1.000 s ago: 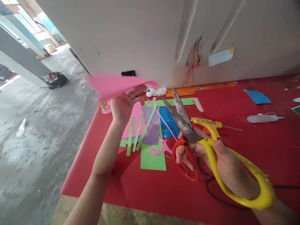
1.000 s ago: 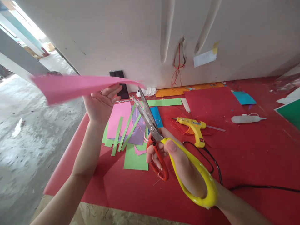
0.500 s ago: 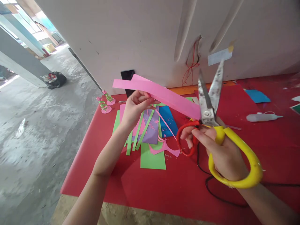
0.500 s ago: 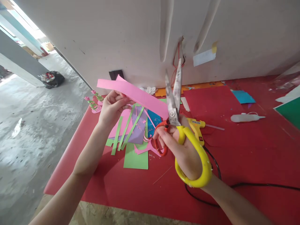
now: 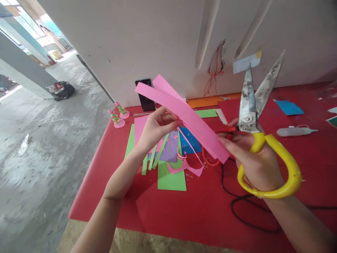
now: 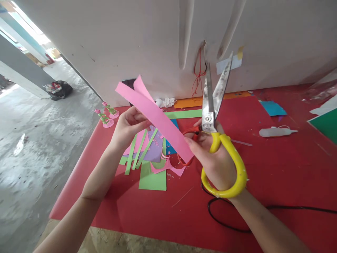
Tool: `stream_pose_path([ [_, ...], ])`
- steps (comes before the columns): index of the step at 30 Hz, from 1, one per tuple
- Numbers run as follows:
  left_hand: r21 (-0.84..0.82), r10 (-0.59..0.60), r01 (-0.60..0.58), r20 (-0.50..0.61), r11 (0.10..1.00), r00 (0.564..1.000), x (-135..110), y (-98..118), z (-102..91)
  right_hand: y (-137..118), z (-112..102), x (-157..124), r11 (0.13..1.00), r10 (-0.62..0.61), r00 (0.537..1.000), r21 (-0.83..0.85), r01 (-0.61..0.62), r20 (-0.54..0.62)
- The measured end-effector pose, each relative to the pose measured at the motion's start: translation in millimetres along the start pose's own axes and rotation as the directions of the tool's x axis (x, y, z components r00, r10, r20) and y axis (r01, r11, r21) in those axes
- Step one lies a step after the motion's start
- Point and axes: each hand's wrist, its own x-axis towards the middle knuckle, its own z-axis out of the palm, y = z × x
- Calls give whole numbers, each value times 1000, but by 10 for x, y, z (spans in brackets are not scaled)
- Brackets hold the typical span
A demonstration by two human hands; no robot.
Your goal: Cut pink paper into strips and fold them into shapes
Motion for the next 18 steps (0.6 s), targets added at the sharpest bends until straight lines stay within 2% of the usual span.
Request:
stream_pose_path([
  [3, -38, -32, 33, 23, 999, 999, -29, 1, 52, -56, 51, -51, 991, 61, 997, 117, -67, 56],
  [5, -99, -54, 55, 14, 994, 998, -39, -16, 78, -71, 77, -83, 981, 52, 998, 182, -60, 46],
  [10, -254, -89, 80, -24, 964, 996, -61, -63, 124, -68, 119, -122, 988, -18, 999, 150, 24, -40],
  [12, -207, -78, 89, 59, 974, 995, -76, -69, 139, -79, 136, -127, 990, -19, 998, 139, 26, -53],
  [15, -1, -71, 73, 215, 997, 974, -111, -65, 164, -105, 161, -141, 988, 8, 999, 153, -3, -35],
  [18, 152, -97, 60, 250, 987, 963, -151, -56, 184, -116, 178, -168, 983, 12, 1000, 186, -10, -12],
])
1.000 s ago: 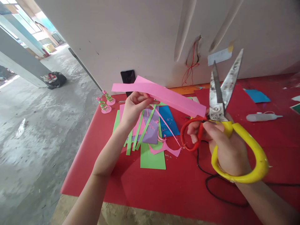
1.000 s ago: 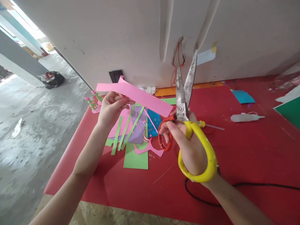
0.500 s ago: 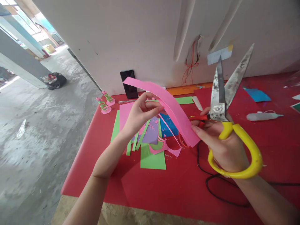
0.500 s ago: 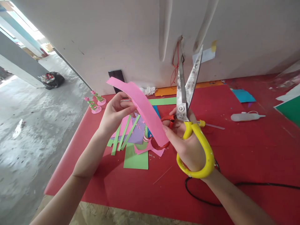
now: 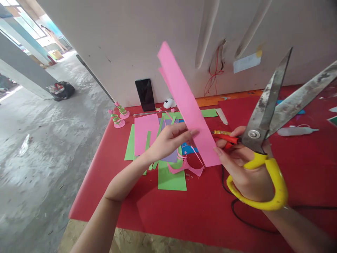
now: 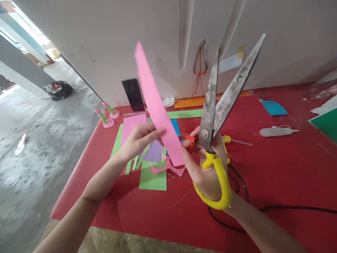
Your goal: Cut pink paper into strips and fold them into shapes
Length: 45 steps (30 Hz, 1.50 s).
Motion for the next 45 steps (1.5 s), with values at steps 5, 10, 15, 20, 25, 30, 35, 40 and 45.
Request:
stream_pose_path([
  [5, -48, 66, -73, -139, 996, 988, -41, 33, -76, -18, -35, -26, 987, 82, 995, 136, -88, 49],
  [10, -103, 203, -282, -474, 954, 857, -7, 101, -357, -130, -96, 38, 866, 222, 823, 282, -412, 522],
  [15, -102, 216, -344, -605, 933, 766, 67, 104, -581, -175, -130, 5, 793, 233, 494, 130, -595, 838],
  [20, -132, 221, -377, -617, 917, 755, 108, 58, -630, -217, -166, -129, 774, 321, 484, 69, -630, 814],
  [25, -153, 215, -377, -605, 913, 767, 112, 67, -614, -231, -114, -139, 768, 342, 468, 44, -639, 815],
  [30, -106, 205, -289, -483, 951, 852, 60, 83, -532, -215, -95, -104, 770, 375, 514, 49, -636, 771],
  [35, -91, 224, -288, -429, 953, 875, 34, 89, -485, -242, -111, -112, 803, 367, 591, 76, -591, 718],
  [40, -100, 241, -372, -604, 923, 760, 108, 81, -604, -254, -126, -129, 809, 373, 573, 47, -586, 729],
  [45, -97, 212, -334, -601, 937, 771, 120, 91, -592, -213, -141, -113, 819, 356, 549, 30, -572, 756],
])
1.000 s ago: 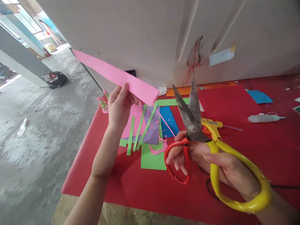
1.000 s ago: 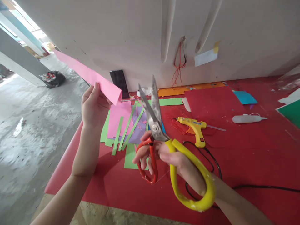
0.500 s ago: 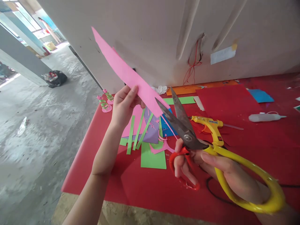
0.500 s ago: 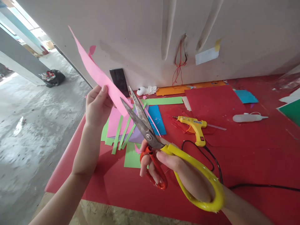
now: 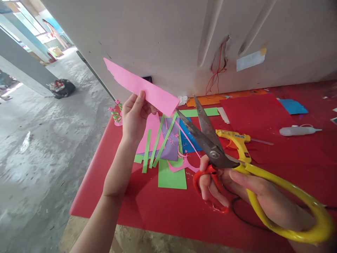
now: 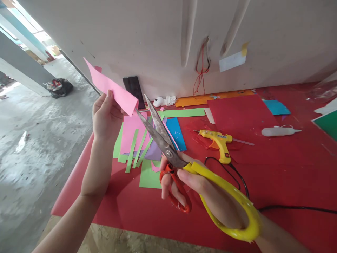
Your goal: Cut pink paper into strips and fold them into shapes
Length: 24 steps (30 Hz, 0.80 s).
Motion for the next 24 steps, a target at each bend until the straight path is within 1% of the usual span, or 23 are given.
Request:
stream_pose_path([
  [5, 35, -15, 10, 140, 999, 990, -138, 26, 70, -12, 0, 10, 996, 34, 999, 78, -33, -18],
  [7, 38, -8, 0, 198, 999, 980, -182, 36, 82, -16, 4, 13, 998, 28, 999, 63, -26, -33],
  [10, 50, -3, -11, 266, 999, 964, -215, 55, 91, -6, -3, 13, 1000, -5, 1000, 12, 5, -16],
  [13, 33, 26, -37, 284, 999, 958, -217, 75, 105, 15, -12, 7, 998, -40, 999, 40, 40, -3],
  [16, -8, 52, -52, 302, 999, 952, -209, 88, 122, 36, -7, 2, 996, -50, 999, 75, 52, -21],
  [22, -47, 61, -49, 302, 998, 951, -205, 100, 131, 69, 10, -24, 998, -59, 994, -27, 56, -97],
  [24, -45, 55, -43, 307, 998, 950, -209, 103, 125, 82, 11, -39, 999, -40, 994, -32, 37, -99],
])
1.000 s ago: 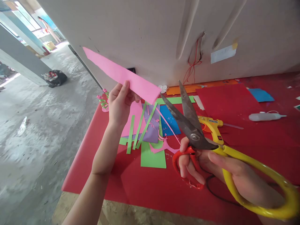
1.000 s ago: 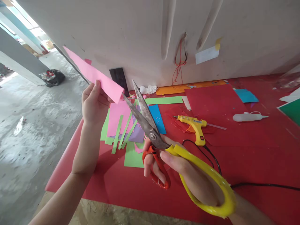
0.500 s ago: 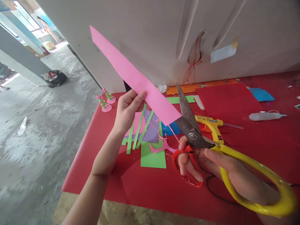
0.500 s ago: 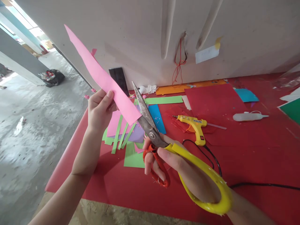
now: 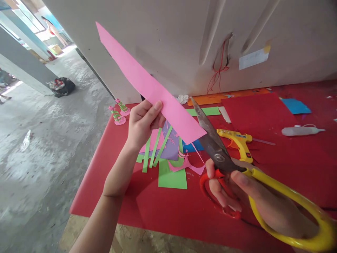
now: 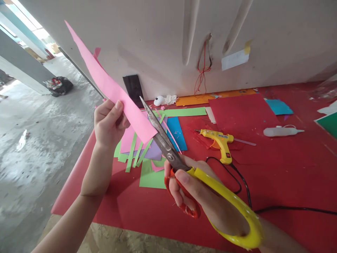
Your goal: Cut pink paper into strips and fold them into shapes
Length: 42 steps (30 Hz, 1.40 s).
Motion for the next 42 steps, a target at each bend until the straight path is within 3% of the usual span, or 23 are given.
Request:
stream_pose_path([
  [8, 4, 12, -12, -2, 1000, 1000, -12, -8, -56, 16, -10, 32, 999, 3, 1000, -38, -2, 31],
  [13, 36, 42, -42, -6, 998, 999, 4, 0, -97, -40, -10, 48, 997, 70, 988, 19, -74, 141],
  [17, 48, -14, 13, 16, 999, 1000, 27, -5, -112, -49, -14, 79, 994, 77, 980, 65, -90, 183],
  [24, 40, -140, 136, 114, 990, 984, 23, -44, -126, 149, -89, 119, 972, -107, 935, 234, 27, 338],
  [29, 11, -161, 162, 179, 987, 971, -9, -93, -80, 169, -50, 106, 963, -102, 955, 269, 24, 279],
  [35, -24, -133, 140, 196, 990, 971, -35, -136, -31, 110, 56, 98, 983, -40, 999, 183, 34, 31],
  [42, -13, -124, 128, 180, 992, 976, -55, -120, -34, 45, 100, 84, 997, 33, 999, 69, -32, -22],
])
